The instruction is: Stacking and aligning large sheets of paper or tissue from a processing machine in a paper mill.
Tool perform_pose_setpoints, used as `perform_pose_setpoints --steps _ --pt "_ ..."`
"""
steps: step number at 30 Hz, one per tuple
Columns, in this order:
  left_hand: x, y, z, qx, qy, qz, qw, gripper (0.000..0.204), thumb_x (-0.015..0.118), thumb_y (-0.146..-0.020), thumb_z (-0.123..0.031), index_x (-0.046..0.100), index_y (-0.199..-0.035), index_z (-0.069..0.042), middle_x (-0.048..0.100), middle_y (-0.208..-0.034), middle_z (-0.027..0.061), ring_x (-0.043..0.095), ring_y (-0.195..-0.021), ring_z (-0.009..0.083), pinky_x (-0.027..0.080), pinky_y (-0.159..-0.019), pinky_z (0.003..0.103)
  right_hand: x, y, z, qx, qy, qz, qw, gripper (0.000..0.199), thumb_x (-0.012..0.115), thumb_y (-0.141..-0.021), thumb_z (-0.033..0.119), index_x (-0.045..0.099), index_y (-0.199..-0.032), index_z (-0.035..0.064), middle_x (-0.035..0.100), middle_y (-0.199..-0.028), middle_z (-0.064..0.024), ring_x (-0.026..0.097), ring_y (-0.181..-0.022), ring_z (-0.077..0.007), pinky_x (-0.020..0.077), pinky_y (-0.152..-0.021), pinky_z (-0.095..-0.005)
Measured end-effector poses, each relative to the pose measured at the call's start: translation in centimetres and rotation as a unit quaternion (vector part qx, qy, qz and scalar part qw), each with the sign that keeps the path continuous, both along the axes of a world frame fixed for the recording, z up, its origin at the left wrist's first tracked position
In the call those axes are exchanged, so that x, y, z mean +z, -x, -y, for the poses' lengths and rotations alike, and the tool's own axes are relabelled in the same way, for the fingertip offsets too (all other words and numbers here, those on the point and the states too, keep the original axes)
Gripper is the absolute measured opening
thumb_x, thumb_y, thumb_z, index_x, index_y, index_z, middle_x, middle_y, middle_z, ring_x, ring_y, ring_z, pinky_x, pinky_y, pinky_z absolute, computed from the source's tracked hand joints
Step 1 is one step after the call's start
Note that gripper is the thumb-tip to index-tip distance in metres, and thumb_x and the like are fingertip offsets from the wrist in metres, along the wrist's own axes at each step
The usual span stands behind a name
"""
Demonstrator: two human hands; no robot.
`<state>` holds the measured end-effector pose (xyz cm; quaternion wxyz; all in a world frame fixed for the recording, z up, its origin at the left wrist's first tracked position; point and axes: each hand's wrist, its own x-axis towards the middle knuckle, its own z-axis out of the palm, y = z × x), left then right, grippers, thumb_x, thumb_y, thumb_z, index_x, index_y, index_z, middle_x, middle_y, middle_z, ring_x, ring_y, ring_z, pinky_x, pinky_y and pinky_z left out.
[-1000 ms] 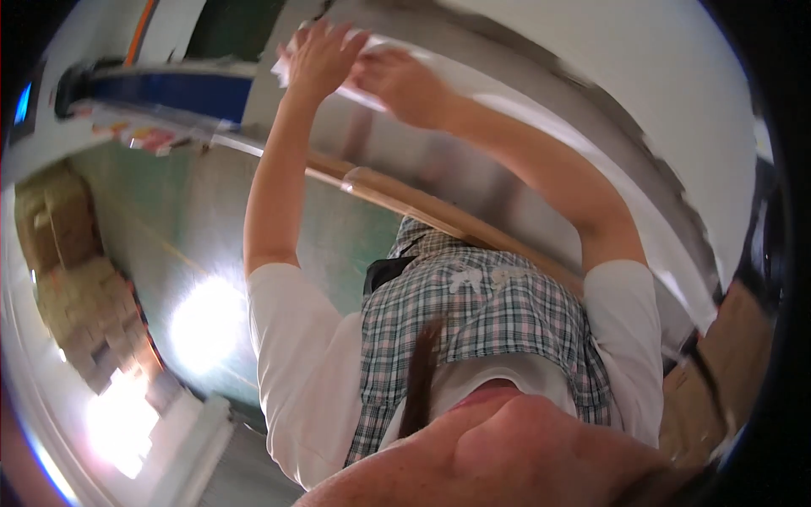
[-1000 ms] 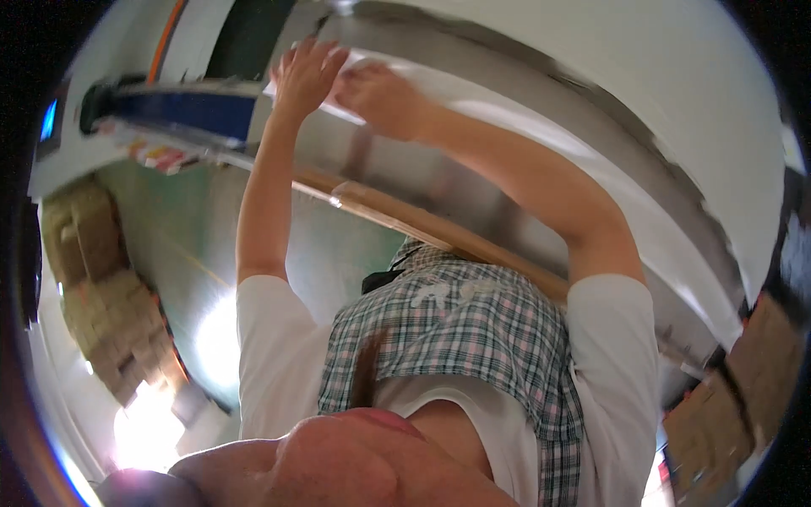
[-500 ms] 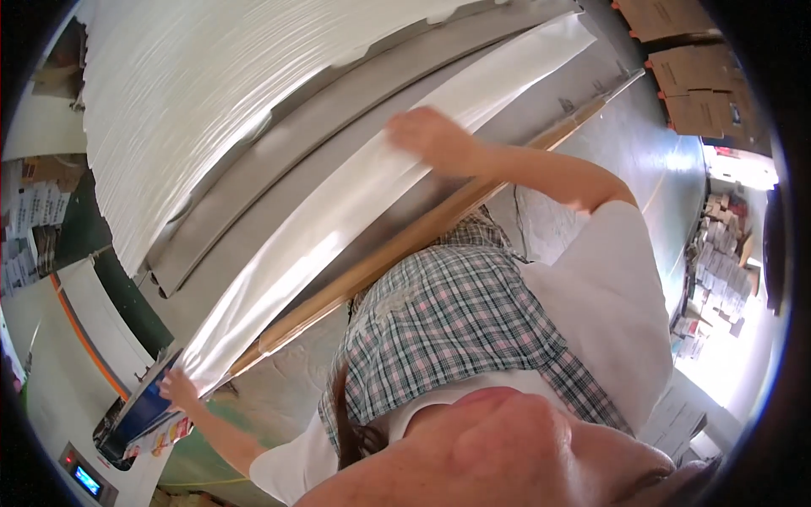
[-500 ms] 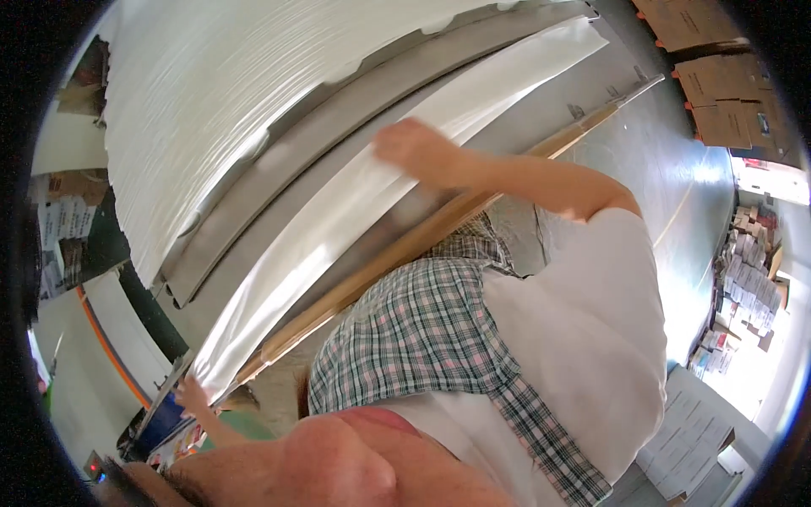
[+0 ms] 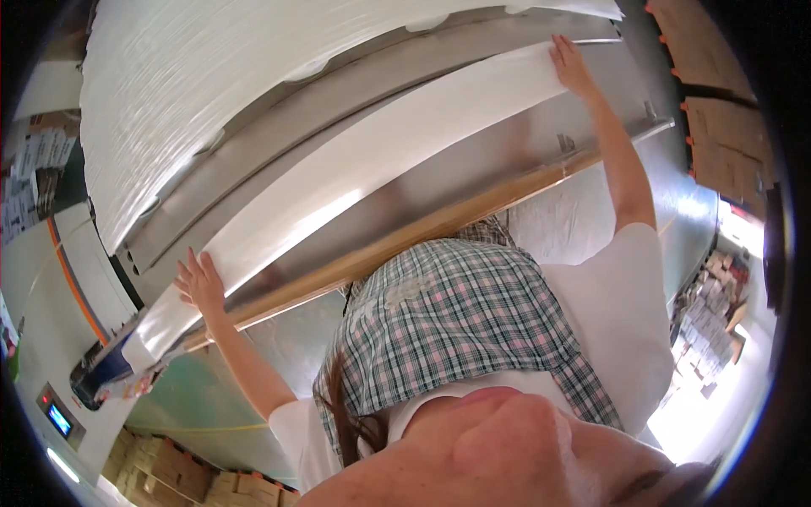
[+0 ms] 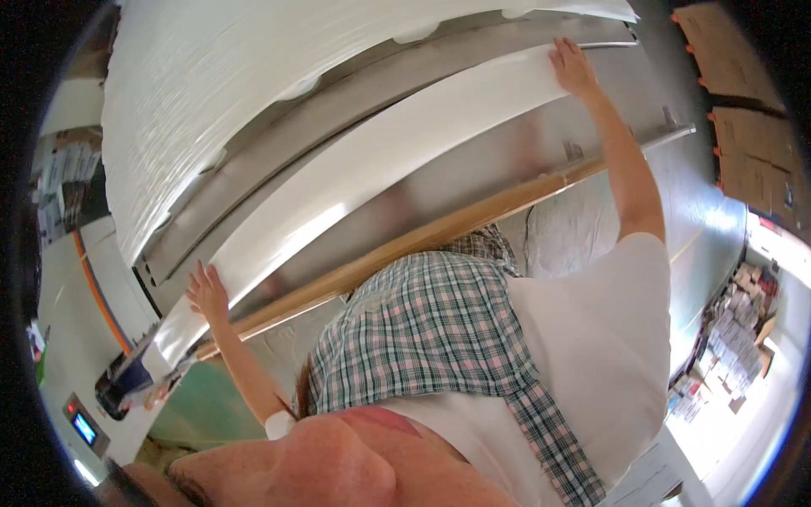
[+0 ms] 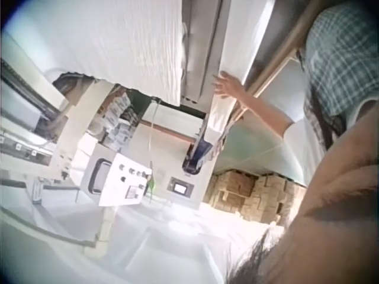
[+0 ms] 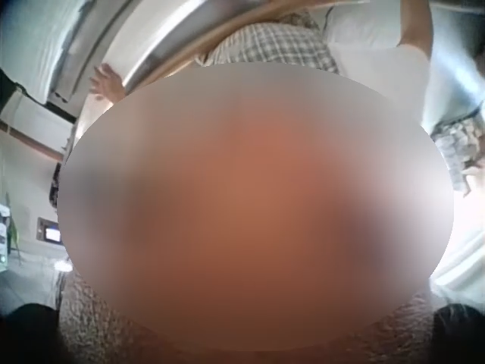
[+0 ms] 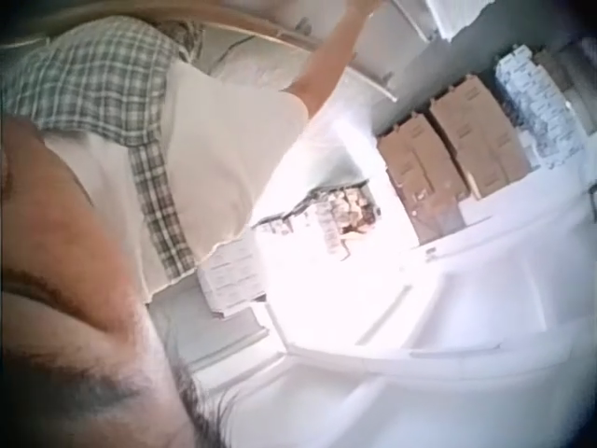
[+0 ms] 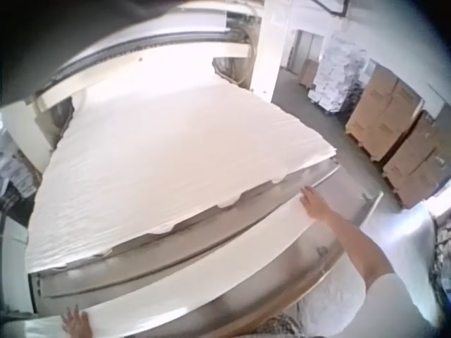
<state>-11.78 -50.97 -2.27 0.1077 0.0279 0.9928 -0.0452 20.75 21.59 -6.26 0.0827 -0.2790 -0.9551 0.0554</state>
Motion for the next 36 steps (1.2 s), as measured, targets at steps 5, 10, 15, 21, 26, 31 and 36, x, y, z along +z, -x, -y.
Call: perform_pose_setpoints --steps 5,10,15,21,26,31,36 --pt "-0.8 1.6 5.6 -0.038 0.063 -0.011 0.997 0.053 0.026 -0.085 -0.057 0.032 -0.13 -0.03 0.024 -0.138 0.0109 0.018 -0.125 0.0421 0.015 -0.095 0.061 3.7 2.5 1.1 -0.07 0.396 0.129 0.906 0.037 0.055 -0.081 0.027 0.051 -0.113 0.0078 0.055 -0.106 -0.0081 0.05 -0.096 -0.0162 0.0407 -0.082 -0.0296" --pt "0.4 2.0 8.8 -0.023 0.13 -0.058 0.99 0.048 0.027 -0.089 -0.046 0.035 -0.129 -0.021 0.033 -0.133 0.0074 0.022 -0.125 0.035 0.02 -0.099 0.052 5.8 3.2 9.3 0.184 0.412 0.228 0.863 0.046 0.066 -0.07 0.015 0.051 -0.113 0.0088 0.05 -0.112 -0.0067 0.047 -0.099 -0.0194 0.0365 -0.087 -0.0319" --pt "-1.6 -3.0 4.2 -0.285 -0.061 -0.065 0.954 0.041 0.035 -0.088 -0.039 0.039 -0.126 -0.023 0.033 -0.132 0.012 0.024 -0.124 0.0378 0.02 -0.094 0.058 8.1 10.3 15.8 0.32 0.37 0.394 0.778 0.056 0.07 -0.061 0.021 0.05 -0.111 0.0071 0.049 -0.108 -0.0091 0.043 -0.106 -0.0255 0.0328 -0.093 -0.0351" --pt "1.9 -7.0 -7.2 -0.127 -0.023 -0.032 0.991 0.04 0.03 -0.09 -0.039 0.042 -0.124 -0.022 0.034 -0.132 0.01 0.023 -0.126 0.0299 0.014 -0.098 0.053 4.1 15.9 22.4 0.48 0.431 0.301 0.703 0.065 0.072 -0.058 0.032 0.047 -0.111 0.0028 0.048 -0.106 -0.0129 0.044 -0.103 -0.0281 0.036 -0.088 -0.035" --pt "4.8 -5.9 -13.3 -0.186 -0.278 0.134 0.933 0.031 0.058 -0.079 -0.023 0.055 -0.107 -0.01 0.054 -0.11 0.0112 0.044 -0.109 0.0308 0.033 -0.091 0.042 4.6 17.3 24.1 0.419 0.423 0.415 0.688 0.069 0.07 -0.057 0.042 0.048 -0.108 0.0004 0.049 -0.106 -0.0144 0.046 -0.099 -0.0291 0.0381 -0.085 -0.0353" --pt "5.0 -5.8 -22.8 -0.437 -0.272 0.318 0.796 0.061 0.066 -0.062 -0.05 0.055 -0.101 -0.005 0.057 -0.098 0.0147 0.051 -0.096 0.0315 0.039 -0.083 0.04 7.7 18.6 25.4 0.434 0.402 0.408 0.695 0.069 0.07 -0.054 0.049 0.053 -0.097 -0.0005 0.048 -0.104 -0.0162 0.046 -0.097 -0.0308 0.0381 -0.083 -0.0373" --pt "1.4 -5.1 -26.8 -0.543 -0.046 0.444 0.711 0.078 0.063 -0.053 -0.063 0.055 -0.103 -0.004 0.051 -0.105 0.015 0.044 -0.103 0.0313 0.035 -0.087 0.044 4.2 15.5 23.7 0.522 0.383 0.243 0.722 0.067 0.072 -0.053 0.045 0.051 -0.099 0.0009 0.048 -0.101 -0.0184 0.043 -0.099 -0.0323 0.0353 -0.086 -0.0387"
